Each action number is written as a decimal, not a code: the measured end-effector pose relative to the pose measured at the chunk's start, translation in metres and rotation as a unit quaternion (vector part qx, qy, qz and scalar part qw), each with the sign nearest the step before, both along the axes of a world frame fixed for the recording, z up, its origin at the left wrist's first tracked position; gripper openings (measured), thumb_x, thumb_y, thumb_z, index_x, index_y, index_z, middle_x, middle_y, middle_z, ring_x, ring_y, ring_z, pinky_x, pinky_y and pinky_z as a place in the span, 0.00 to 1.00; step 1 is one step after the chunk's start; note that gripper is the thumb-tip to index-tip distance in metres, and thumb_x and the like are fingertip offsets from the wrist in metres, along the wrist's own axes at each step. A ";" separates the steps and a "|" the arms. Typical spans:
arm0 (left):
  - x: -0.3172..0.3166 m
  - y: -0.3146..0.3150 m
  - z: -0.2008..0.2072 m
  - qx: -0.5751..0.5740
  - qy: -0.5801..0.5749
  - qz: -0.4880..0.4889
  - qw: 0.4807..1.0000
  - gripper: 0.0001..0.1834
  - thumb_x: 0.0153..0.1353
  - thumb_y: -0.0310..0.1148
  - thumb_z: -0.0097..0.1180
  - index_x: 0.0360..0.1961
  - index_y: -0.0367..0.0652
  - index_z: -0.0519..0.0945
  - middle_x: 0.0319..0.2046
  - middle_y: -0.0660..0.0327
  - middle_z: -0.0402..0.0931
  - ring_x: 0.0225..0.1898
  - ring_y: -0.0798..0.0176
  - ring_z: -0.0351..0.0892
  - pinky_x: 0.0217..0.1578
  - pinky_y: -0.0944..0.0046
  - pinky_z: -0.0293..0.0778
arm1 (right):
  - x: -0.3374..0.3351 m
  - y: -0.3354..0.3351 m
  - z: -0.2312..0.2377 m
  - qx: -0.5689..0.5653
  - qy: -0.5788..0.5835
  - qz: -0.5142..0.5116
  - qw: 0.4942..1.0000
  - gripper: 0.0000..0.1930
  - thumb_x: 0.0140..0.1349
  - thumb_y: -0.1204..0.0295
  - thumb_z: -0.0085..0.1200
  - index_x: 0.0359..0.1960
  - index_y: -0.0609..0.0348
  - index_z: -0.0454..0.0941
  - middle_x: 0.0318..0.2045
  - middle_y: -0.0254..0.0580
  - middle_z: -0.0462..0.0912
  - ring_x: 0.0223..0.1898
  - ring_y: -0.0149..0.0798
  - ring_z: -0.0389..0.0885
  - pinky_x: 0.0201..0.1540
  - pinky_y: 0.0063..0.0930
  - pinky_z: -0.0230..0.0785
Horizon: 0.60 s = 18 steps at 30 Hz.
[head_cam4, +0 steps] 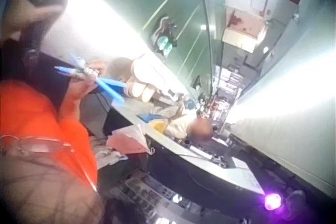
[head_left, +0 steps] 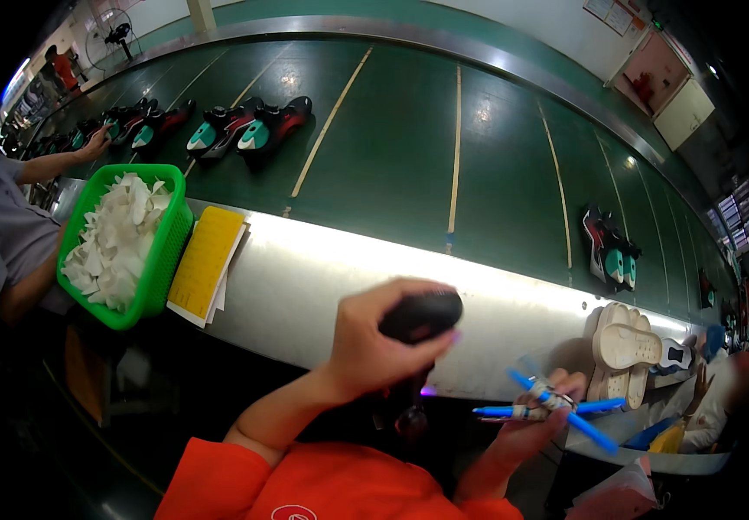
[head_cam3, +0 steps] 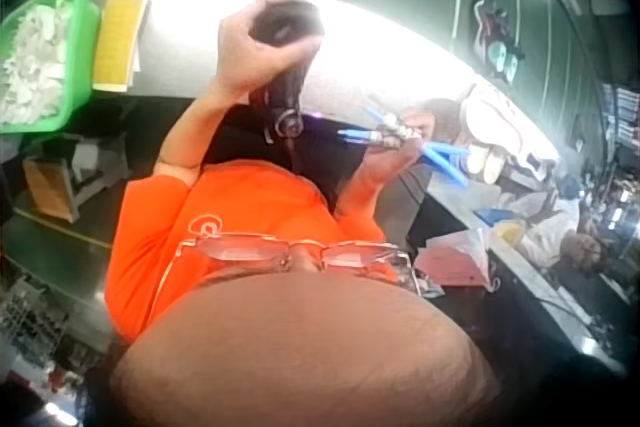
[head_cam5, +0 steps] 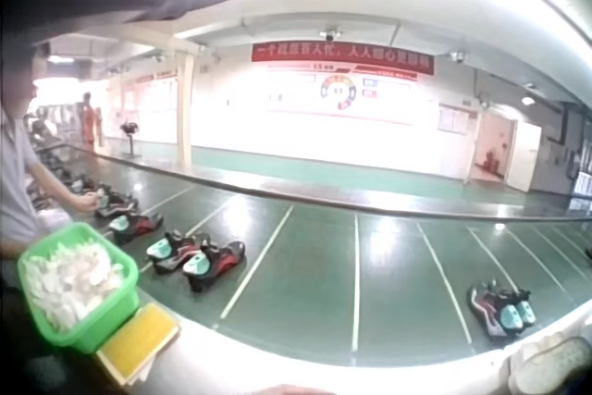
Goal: The person writes on a yellow paper sheet with a blue pen at a factory workstation. They then pick up a sneaker from the conveyor belt and mark the sole with the pen. The person repeats this process for several shoes, handling them one at a time.
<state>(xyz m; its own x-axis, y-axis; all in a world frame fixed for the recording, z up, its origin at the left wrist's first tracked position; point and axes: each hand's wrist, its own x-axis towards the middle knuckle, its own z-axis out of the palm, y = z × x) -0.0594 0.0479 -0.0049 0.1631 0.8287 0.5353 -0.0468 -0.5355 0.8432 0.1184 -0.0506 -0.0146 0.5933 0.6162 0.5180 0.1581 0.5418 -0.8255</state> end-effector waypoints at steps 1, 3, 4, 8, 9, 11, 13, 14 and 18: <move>-0.002 0.012 -0.007 -0.034 -0.023 0.001 0.999 0.18 0.41 0.23 0.67 0.36 0.37 0.77 0.33 0.58 0.78 0.34 0.68 0.78 0.38 0.70 0.74 | 0.004 -0.001 -0.007 -0.002 0.035 0.052 0.998 0.26 0.56 0.45 0.47 0.27 0.56 0.58 0.17 0.32 0.58 0.12 0.22 0.55 0.12 0.13 0.49; -0.004 0.051 -0.027 -0.092 -0.054 -0.011 0.994 0.19 0.41 0.28 0.67 0.36 0.36 0.76 0.37 0.57 0.76 0.39 0.65 0.76 0.41 0.68 0.72 | 0.011 -0.005 -0.020 -0.005 0.106 0.143 0.984 0.22 0.59 0.49 0.46 0.25 0.55 0.58 0.18 0.31 0.59 0.12 0.20 0.57 0.11 0.12 0.50; -0.009 0.073 -0.038 0.004 0.080 0.095 0.992 0.22 0.41 0.34 0.69 0.36 0.35 0.76 0.44 0.52 0.72 0.46 0.60 0.73 0.46 0.65 0.70 | 0.013 -0.008 -0.026 -0.012 0.108 0.152 0.982 0.21 0.61 0.50 0.42 0.24 0.55 0.59 0.16 0.31 0.58 0.12 0.21 0.57 0.11 0.13 0.50; -0.015 0.096 -0.097 -0.049 0.370 0.109 0.921 0.35 0.36 0.49 0.69 0.41 0.35 0.75 0.55 0.42 0.58 0.59 0.44 0.54 0.57 0.56 0.56 | 0.013 -0.016 -0.039 -0.061 0.127 0.128 0.982 0.18 0.62 0.56 0.42 0.24 0.56 0.59 0.16 0.31 0.59 0.11 0.23 0.57 0.13 0.15 0.53; -0.015 0.095 -0.105 -0.026 0.335 0.122 0.934 0.37 0.36 0.50 0.69 0.44 0.34 0.73 0.55 0.41 0.58 0.60 0.44 0.53 0.57 0.55 0.55 | 0.012 -0.015 -0.041 -0.085 0.133 0.111 0.981 0.17 0.62 0.56 0.42 0.24 0.56 0.59 0.16 0.32 0.60 0.11 0.23 0.58 0.13 0.15 0.53; -0.014 0.080 -0.113 -0.045 0.307 0.131 0.942 0.42 0.37 0.50 0.69 0.49 0.33 0.68 0.56 0.41 0.56 0.60 0.43 0.51 0.58 0.53 0.54 | 0.010 -0.016 -0.042 -0.106 0.141 0.089 0.980 0.17 0.62 0.56 0.42 0.24 0.56 0.60 0.16 0.32 0.60 0.11 0.22 0.58 0.13 0.15 0.53; -0.010 0.053 -0.111 -0.068 0.025 0.177 0.982 0.52 0.40 0.48 0.68 0.60 0.34 0.52 0.60 0.44 0.49 0.62 0.47 0.50 0.59 0.51 0.51 | 0.008 -0.017 -0.042 -0.122 0.143 0.108 0.976 0.16 0.61 0.58 0.42 0.24 0.56 0.60 0.16 0.33 0.61 0.11 0.23 0.59 0.13 0.14 0.53; -0.022 0.033 -0.109 -0.036 0.077 0.209 0.974 0.56 0.40 0.51 0.67 0.61 0.32 0.46 0.59 0.46 0.49 0.62 0.49 0.50 0.58 0.53 0.52 | 0.007 -0.016 -0.042 -0.116 0.122 0.120 0.978 0.16 0.61 0.58 0.42 0.24 0.56 0.60 0.16 0.33 0.61 0.11 0.23 0.59 0.13 0.14 0.53; -0.053 -0.044 -0.126 0.190 -0.012 0.053 0.980 0.62 0.33 0.71 0.57 0.60 0.34 0.53 0.58 0.50 0.55 0.59 0.50 0.57 0.60 0.51 0.48 | 0.003 -0.012 -0.044 -0.131 0.122 0.136 0.974 0.15 0.61 0.60 0.41 0.23 0.57 0.60 0.16 0.33 0.61 0.10 0.23 0.58 0.13 0.15 0.53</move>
